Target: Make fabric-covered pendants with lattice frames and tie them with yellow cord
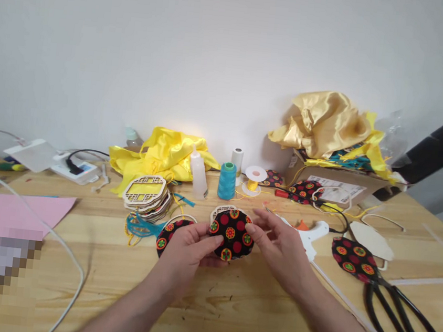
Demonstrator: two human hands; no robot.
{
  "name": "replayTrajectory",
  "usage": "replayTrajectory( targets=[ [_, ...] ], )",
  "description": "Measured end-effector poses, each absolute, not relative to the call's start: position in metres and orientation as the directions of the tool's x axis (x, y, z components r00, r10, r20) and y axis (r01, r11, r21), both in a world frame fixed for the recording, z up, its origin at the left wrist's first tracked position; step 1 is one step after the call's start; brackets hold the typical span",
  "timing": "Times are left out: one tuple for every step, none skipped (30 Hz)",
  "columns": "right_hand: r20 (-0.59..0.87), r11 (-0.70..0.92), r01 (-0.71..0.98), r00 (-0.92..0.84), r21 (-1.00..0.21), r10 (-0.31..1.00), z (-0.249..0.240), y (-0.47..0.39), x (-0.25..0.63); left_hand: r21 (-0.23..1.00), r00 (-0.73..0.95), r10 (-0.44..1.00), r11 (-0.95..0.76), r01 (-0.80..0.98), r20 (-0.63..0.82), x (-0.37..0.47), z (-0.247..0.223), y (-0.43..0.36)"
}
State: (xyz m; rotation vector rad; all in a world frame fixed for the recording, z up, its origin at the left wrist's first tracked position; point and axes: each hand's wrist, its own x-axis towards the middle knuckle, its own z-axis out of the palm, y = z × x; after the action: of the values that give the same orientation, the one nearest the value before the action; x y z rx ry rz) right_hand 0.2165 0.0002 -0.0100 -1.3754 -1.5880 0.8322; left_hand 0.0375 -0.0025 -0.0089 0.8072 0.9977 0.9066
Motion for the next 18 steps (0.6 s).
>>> replayTrajectory(
  targets=[
    [0.341, 0.285, 0.540, 0.004, -0.792, 0.940, -0.010, -0.002, 0.215, 0.882, 0.256, 0.906, 0.398, -0.251, -0.336, 0.038, -0.009, -0.002],
    [0.486, 0.385, 0.636, -0.018, -0.669, 0.874, -0.010, -0.005, 0.214, 0.885, 0.250, 0.909, 0.393, -0.250, -0.333, 0.038, -0.009, -0.002],
    [0.586, 0.468, 0.696, -0.084, -0.545, 0.806, -0.010, -0.007, 0.212, 0.888, 0.246, 0.911, 0.388, -0.247, -0.330, 0.038, -0.009, -0.002],
    [0.640, 0.533, 0.725, -0.167, -0.435, 0.750, -0.010, -0.010, 0.210, 0.891, 0.243, 0.913, 0.384, -0.242, -0.327, 0.039, -0.008, -0.002],
    [0.663, 0.575, 0.740, -0.239, -0.349, 0.710, -0.010, -0.012, 0.208, 0.893, 0.243, 0.914, 0.381, -0.238, -0.325, 0.039, -0.008, -0.002],
    [0.669, 0.598, 0.750, -0.293, -0.282, 0.683, -0.010, -0.014, 0.205, 0.895, 0.244, 0.914, 0.379, -0.234, -0.323, 0.040, -0.007, -0.003],
    [0.668, 0.610, 0.758, -0.333, -0.231, 0.666, -0.009, -0.016, 0.203, 0.897, 0.244, 0.915, 0.377, -0.231, -0.321, 0.040, -0.007, -0.003],
    [0.665, 0.615, 0.765, -0.360, -0.191, 0.654, -0.010, -0.017, 0.202, 0.899, 0.242, 0.916, 0.374, -0.227, -0.320, 0.040, -0.006, -0.004],
    [0.660, 0.614, 0.772, -0.378, -0.162, 0.649, -0.010, -0.018, 0.201, 0.901, 0.240, 0.916, 0.373, -0.221, -0.321, 0.040, -0.006, -0.004],
    [0.654, 0.612, 0.779, -0.391, -0.141, 0.648, -0.011, -0.019, 0.200, 0.904, 0.236, 0.917, 0.371, -0.215, -0.320, 0.041, -0.006, -0.004],
    [0.647, 0.609, 0.784, -0.402, -0.124, 0.648, -0.012, -0.020, 0.199, 0.906, 0.231, 0.919, 0.367, -0.209, -0.319, 0.041, -0.005, -0.004],
    [0.641, 0.608, 0.787, -0.412, -0.108, 0.647, -0.013, -0.020, 0.199, 0.909, 0.226, 0.921, 0.364, -0.203, -0.318, 0.041, -0.005, -0.005],
    [0.636, 0.608, 0.789, -0.422, -0.094, 0.646, -0.015, -0.021, 0.199, 0.912, 0.222, 0.922, 0.360, -0.198, -0.316, 0.041, -0.004, -0.005],
    [0.632, 0.608, 0.790, -0.431, -0.082, 0.645, -0.017, -0.021, 0.199, 0.914, 0.220, 0.924, 0.356, -0.193, -0.313, 0.042, -0.004, -0.005],
    [0.623, 0.608, 0.791, -0.440, -0.073, 0.647, -0.018, -0.021, 0.200, 0.917, 0.219, 0.926, 0.351, -0.190, -0.309, 0.042, -0.004, -0.005],
    [0.615, 0.606, 0.793, -0.445, -0.067, 0.651, -0.019, -0.021, 0.200, 0.920, 0.218, 0.927, 0.346, -0.186, -0.305, 0.042, -0.004, -0.005],
    [0.603, 0.601, 0.796, -0.448, -0.067, 0.660, -0.019, -0.020, 0.200, 0.922, 0.218, 0.928, 0.344, -0.181, -0.303, 0.043, -0.003, -0.005],
    [0.593, 0.597, 0.799, -0.447, -0.072, 0.670, -0.019, -0.020, 0.201, 0.923, 0.218, 0.928, 0.341, -0.176, -0.302, 0.043, -0.003, -0.005]
  ],
)
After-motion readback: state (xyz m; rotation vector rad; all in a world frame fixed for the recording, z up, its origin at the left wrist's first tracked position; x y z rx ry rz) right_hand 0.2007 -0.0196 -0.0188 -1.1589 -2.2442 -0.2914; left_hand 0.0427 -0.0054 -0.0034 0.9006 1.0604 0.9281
